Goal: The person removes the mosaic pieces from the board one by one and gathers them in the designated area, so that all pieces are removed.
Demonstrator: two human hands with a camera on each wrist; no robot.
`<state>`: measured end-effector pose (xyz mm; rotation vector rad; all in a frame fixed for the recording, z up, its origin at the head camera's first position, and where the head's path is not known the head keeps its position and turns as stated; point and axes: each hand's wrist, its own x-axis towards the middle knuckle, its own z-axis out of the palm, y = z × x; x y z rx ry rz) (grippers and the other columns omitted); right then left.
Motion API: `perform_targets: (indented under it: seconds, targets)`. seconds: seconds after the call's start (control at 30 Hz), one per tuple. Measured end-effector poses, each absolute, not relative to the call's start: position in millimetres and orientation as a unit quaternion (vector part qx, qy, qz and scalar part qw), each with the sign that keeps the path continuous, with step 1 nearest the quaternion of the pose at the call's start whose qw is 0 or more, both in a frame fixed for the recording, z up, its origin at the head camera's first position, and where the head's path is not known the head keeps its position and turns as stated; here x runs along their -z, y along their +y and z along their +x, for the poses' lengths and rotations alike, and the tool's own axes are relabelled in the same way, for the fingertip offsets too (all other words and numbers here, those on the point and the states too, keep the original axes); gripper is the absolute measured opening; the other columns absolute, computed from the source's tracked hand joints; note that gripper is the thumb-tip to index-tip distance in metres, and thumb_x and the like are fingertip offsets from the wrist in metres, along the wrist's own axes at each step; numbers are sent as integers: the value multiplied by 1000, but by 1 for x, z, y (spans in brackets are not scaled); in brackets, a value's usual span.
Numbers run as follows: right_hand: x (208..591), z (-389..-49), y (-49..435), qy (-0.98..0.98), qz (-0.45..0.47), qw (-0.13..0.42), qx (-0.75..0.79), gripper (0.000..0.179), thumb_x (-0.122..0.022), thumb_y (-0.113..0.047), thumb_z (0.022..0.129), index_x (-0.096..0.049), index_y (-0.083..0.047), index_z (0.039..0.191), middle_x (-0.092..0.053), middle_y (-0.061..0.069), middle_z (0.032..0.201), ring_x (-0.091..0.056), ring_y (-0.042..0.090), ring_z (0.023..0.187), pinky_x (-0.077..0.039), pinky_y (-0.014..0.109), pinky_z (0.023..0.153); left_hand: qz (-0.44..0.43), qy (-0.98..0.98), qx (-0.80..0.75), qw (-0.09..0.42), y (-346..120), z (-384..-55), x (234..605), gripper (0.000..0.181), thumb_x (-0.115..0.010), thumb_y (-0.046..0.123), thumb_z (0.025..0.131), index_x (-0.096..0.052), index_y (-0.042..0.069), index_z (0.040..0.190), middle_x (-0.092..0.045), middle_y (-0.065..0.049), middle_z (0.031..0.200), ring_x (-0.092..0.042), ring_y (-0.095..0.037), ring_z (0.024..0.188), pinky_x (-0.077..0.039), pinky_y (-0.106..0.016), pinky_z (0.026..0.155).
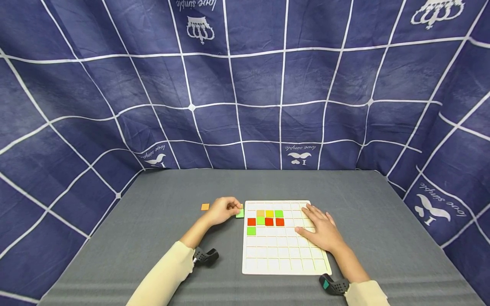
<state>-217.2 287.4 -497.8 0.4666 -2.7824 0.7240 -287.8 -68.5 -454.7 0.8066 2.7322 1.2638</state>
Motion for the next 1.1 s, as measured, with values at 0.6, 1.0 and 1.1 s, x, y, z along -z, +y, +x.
perform_targets:
  seconds: [0.6,1.0,1.1]
  targets:
    - [498,-216,287,-948,161,116,-247,74,-70,-46,85,-48,-2,141,-41,22,147,-35,45,134,-16,67,103,264,891,-368,-16,-69,-284,467,3,-71,5,86,-69,6,85,-60,5,72,-51,-6,64,-43,-23,62]
    - [497,-217,287,-949,162,116,-245,74,-70,-46,86,-48,-3,141,-41,22,147,-35,45,134,-16,67,103,268,899,-344,-35,-67,-285,467,4,-71,7,88,-69,4,87,-61,3,78,-53,-8,68,-44,-23,64]
    - [497,-217,287,-949,161,114,-245,74,-70,-46,85,-48,-3,141,-41,22,147,-35,45,134,-16,67,103,270,901,-337,-44,-65,-286,465,4,-72,7,87,-69,5,86,-62,2,80,-53,-8,69,-44,-22,65]
